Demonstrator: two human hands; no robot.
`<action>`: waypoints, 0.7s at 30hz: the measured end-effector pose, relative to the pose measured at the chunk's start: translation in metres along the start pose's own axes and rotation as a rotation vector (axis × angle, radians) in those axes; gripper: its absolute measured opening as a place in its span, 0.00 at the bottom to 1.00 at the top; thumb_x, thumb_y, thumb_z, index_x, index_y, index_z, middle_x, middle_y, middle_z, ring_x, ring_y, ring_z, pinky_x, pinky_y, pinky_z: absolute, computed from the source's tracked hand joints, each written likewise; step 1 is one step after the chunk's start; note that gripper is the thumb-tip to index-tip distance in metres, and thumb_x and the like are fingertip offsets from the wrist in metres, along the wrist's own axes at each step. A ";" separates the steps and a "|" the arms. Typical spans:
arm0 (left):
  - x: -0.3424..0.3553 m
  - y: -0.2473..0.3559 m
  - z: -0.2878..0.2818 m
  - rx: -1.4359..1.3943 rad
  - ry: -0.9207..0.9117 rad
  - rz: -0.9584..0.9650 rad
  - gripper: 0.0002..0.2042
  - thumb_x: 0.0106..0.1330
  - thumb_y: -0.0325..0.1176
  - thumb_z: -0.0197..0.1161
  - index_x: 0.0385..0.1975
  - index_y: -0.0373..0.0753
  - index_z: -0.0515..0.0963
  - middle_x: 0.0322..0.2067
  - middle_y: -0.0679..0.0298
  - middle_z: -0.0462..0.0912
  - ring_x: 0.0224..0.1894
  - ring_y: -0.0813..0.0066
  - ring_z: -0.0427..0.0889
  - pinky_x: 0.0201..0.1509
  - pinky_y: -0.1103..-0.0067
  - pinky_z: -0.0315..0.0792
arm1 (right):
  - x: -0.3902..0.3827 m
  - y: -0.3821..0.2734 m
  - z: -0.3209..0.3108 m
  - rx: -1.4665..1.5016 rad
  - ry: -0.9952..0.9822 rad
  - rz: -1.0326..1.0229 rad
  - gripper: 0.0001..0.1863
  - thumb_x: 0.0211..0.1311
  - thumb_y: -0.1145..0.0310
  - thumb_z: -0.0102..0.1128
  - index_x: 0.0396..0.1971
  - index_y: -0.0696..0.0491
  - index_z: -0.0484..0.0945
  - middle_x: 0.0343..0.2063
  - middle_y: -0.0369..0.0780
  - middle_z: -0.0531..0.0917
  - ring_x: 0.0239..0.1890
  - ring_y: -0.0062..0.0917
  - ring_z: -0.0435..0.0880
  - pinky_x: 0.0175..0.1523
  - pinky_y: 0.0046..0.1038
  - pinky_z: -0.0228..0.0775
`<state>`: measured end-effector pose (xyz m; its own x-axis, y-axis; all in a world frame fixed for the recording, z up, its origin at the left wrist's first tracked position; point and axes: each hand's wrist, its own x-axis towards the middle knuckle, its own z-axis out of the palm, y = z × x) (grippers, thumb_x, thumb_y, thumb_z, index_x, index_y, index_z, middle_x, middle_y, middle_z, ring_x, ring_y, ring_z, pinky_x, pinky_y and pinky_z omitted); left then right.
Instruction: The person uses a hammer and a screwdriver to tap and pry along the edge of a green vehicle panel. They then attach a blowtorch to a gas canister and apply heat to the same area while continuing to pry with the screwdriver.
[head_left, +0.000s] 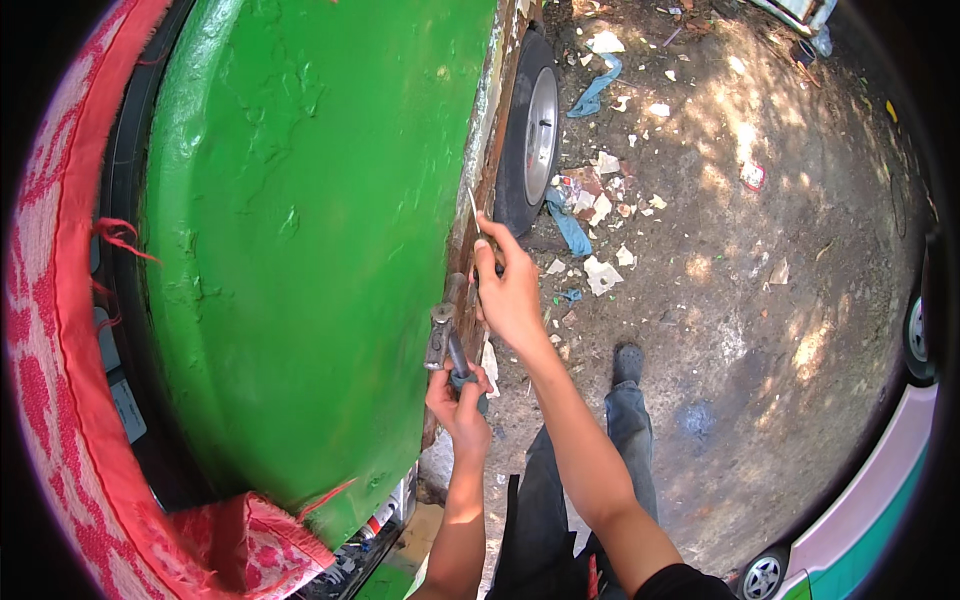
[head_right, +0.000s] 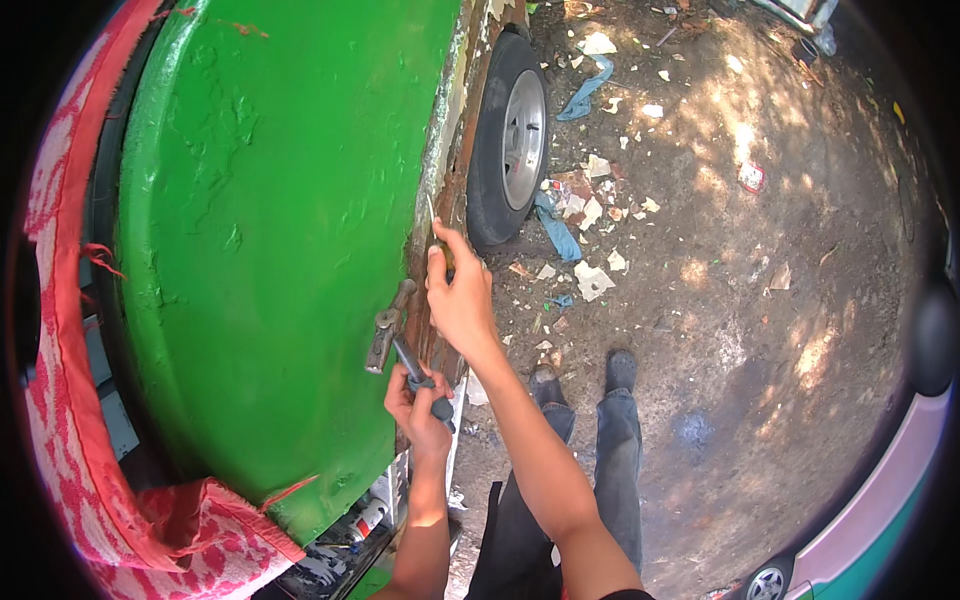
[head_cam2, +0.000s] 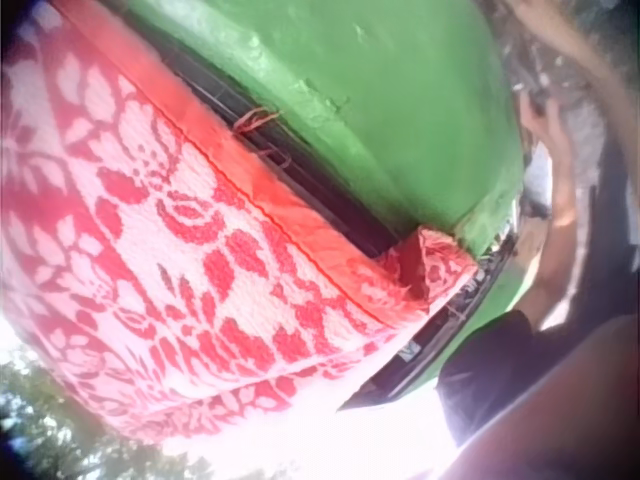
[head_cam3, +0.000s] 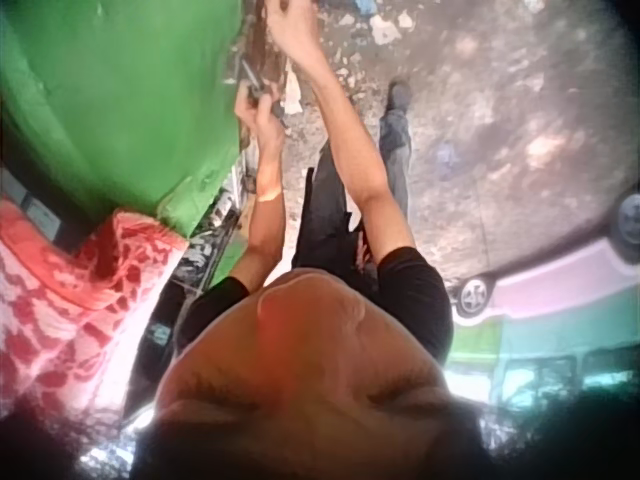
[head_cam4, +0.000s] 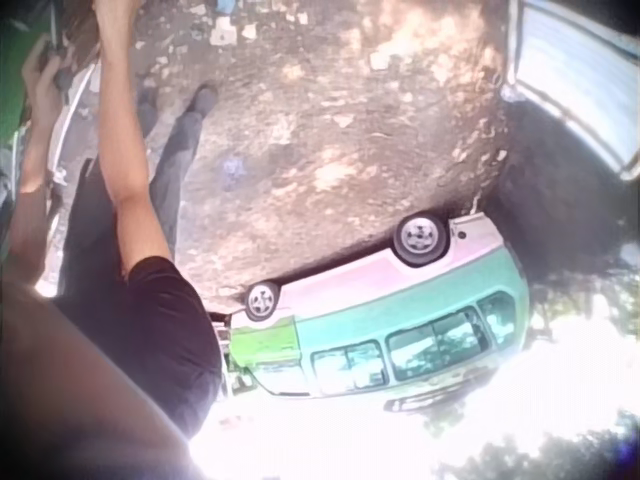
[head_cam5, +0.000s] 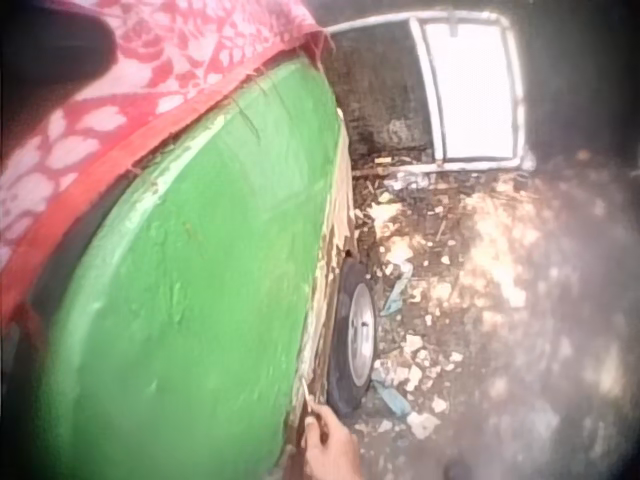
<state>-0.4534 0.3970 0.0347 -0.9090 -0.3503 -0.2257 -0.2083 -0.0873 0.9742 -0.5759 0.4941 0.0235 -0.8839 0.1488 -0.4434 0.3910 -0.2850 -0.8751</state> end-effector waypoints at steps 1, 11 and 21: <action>-0.002 -0.001 -0.003 -0.012 -0.003 -0.015 0.08 0.56 0.17 0.52 0.35 0.31 0.73 0.25 0.60 0.76 0.25 0.76 0.74 0.32 0.79 0.72 | -0.017 0.010 0.002 -0.031 -0.013 -0.013 0.21 0.78 0.67 0.50 0.67 0.50 0.73 0.21 0.36 0.79 0.10 0.16 0.72 0.16 0.26 0.63; -0.006 -0.004 -0.012 0.004 -0.021 -0.011 0.08 0.56 0.18 0.52 0.34 0.32 0.71 0.29 0.61 0.73 0.25 0.75 0.73 0.29 0.77 0.73 | 0.002 -0.009 -0.014 0.039 -0.047 0.107 0.20 0.79 0.65 0.50 0.68 0.45 0.73 0.21 0.34 0.76 0.09 0.15 0.69 0.11 0.24 0.56; -0.047 0.012 -0.026 -0.043 -0.028 -0.032 0.07 0.59 0.18 0.54 0.36 0.33 0.74 0.25 0.63 0.77 0.23 0.78 0.75 0.28 0.79 0.73 | -0.109 -0.012 -0.116 -0.016 -0.124 0.279 0.22 0.79 0.64 0.52 0.69 0.42 0.72 0.22 0.34 0.75 0.10 0.16 0.69 0.13 0.25 0.57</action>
<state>-0.4038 0.3883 0.0564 -0.9120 -0.3204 -0.2562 -0.2224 -0.1385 0.9651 -0.4543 0.5913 0.0596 -0.7659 -0.0496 -0.6410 0.6262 -0.2835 -0.7263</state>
